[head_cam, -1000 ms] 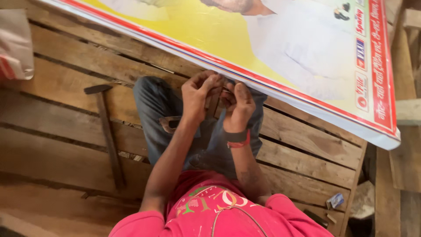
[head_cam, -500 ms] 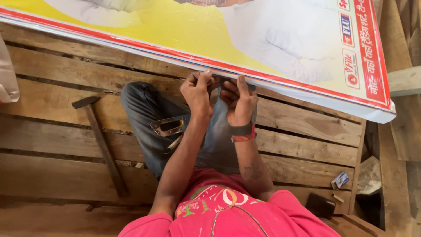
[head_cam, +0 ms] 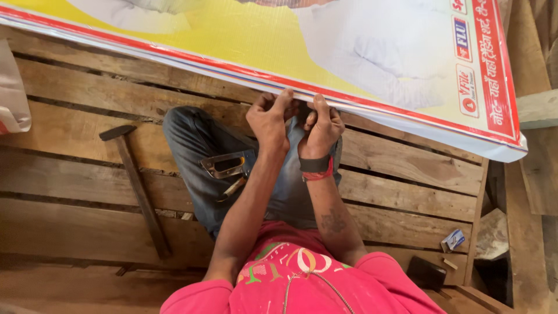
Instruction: The person staples a large printed poster onto a wooden board using a handheld stapler. They fold the poster edges over the board and drive staples along the perimeter to secure it.
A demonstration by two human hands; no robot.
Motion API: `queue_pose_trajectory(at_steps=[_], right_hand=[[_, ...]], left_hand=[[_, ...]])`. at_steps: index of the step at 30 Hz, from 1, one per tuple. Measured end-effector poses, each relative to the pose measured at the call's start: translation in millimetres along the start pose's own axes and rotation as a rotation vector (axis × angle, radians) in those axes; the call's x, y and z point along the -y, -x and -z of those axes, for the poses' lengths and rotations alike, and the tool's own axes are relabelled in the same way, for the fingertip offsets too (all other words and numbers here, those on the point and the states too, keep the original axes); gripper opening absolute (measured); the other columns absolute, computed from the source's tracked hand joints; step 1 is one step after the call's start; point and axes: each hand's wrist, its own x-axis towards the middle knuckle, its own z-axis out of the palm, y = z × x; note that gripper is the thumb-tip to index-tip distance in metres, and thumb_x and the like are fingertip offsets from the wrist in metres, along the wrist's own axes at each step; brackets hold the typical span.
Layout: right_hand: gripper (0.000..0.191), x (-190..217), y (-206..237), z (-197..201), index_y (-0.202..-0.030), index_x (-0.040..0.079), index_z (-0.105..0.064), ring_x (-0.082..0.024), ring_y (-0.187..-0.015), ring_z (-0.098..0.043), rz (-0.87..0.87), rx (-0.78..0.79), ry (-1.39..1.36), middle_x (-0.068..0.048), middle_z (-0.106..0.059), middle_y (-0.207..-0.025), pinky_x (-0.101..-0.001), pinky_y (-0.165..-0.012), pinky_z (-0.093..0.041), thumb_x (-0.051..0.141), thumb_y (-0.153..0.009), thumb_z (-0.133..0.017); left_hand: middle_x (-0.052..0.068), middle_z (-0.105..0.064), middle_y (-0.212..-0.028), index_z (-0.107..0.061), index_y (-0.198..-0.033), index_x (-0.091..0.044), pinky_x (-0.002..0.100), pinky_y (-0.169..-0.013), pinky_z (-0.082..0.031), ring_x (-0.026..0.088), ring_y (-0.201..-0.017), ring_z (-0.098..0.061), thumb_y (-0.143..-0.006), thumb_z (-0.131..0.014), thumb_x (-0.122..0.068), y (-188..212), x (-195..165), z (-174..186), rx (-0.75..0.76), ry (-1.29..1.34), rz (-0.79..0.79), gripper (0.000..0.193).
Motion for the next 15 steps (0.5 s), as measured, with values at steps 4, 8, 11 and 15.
queue_pose_trajectory(at_steps=[4,8,11,15], right_hand=[[0.023,12.2,8.4,0.0,-0.080,0.004,-0.069,-0.012,-0.047,-0.055,-0.132,0.013,-0.026,-0.006,-0.065,-0.067,-0.0282,-0.043,-0.045,0.022,-0.090,-0.080],[0.023,25.1,7.9,5.7,-0.084,0.008,-0.071,-0.015,-0.043,-0.057,-0.248,-0.046,0.047,-0.006,-0.066,-0.064,-0.0295,-0.042,-0.048,0.030,-0.089,-0.076],[0.022,24.0,1.4,7.8,-0.082,0.007,-0.071,-0.015,-0.045,-0.058,-0.199,-0.017,0.083,-0.007,-0.068,-0.065,-0.0298,-0.044,-0.049,0.026,-0.089,-0.078],[0.023,10.6,-1.7,13.0,-0.080,0.005,-0.070,-0.011,-0.046,-0.051,-0.075,0.075,0.093,-0.005,-0.065,-0.064,-0.0276,-0.043,-0.042,0.022,-0.092,-0.080]], left_hand=[[0.006,-0.067,-0.073,-0.062,-0.078,-0.002,0.029,-0.054,-0.053,0.013,-0.060,-0.062,-0.087,-0.079,-0.002,-1.9,4.1,-1.6,-0.011,0.012,-0.098,0.019],[0.006,-0.067,-0.072,-0.062,-0.076,-0.002,0.029,-0.055,-0.055,0.013,-0.060,-0.064,-0.091,-0.076,-0.006,-1.2,8.3,-3.4,-0.011,-0.039,-0.155,0.021],[0.006,-0.066,-0.073,-0.063,-0.078,0.000,0.029,-0.058,-0.056,0.014,-0.060,-0.065,-0.092,-0.074,-0.007,-0.2,11.8,-3.2,-0.015,-0.053,-0.171,0.019],[0.006,-0.067,-0.080,-0.061,-0.083,-0.001,0.032,-0.065,-0.060,0.014,-0.069,-0.066,-0.094,-0.075,-0.005,1.2,13.2,2.5,0.014,0.056,-0.157,0.018]])
